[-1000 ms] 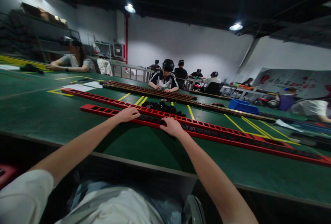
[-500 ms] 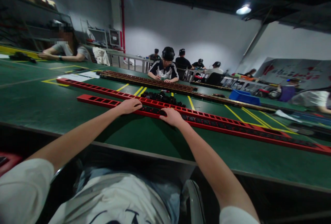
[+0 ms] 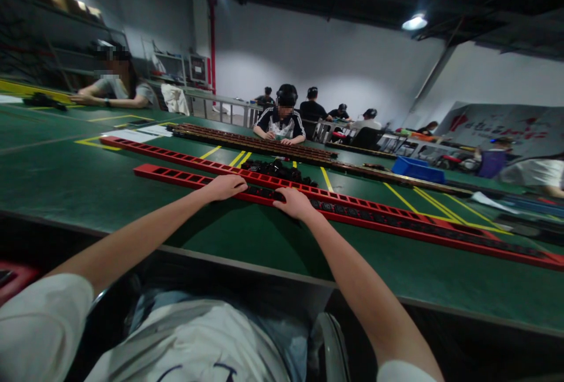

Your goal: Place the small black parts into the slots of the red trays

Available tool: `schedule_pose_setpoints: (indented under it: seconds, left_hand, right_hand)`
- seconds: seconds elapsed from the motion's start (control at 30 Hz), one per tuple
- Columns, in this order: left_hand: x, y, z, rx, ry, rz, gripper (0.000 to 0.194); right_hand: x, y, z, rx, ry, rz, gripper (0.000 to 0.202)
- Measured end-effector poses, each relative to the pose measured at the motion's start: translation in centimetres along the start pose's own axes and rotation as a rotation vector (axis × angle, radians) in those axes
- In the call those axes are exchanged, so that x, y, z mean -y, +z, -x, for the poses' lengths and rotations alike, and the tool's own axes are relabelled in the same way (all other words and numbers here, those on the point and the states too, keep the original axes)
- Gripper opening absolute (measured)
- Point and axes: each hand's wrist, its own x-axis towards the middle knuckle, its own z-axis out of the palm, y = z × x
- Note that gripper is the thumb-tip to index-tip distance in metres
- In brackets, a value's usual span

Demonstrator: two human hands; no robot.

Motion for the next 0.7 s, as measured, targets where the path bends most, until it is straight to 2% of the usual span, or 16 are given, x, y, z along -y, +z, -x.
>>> schedule_pose_setpoints:
  seconds: [0.43, 0.7]
  left_hand:
    - [0.0, 0.2, 0.0, -0.011, -0.01, 0.001, 0.047]
    - [-1.2, 0.3, -0.1, -0.032, 0.024, -0.029, 0.037]
  right_hand:
    - [-0.3, 0.1, 0.0, 0.003, 0.001, -0.009, 0.052]
    - [0.0, 0.1, -0.2, -0.005, -0.005, -0.01, 0.051]
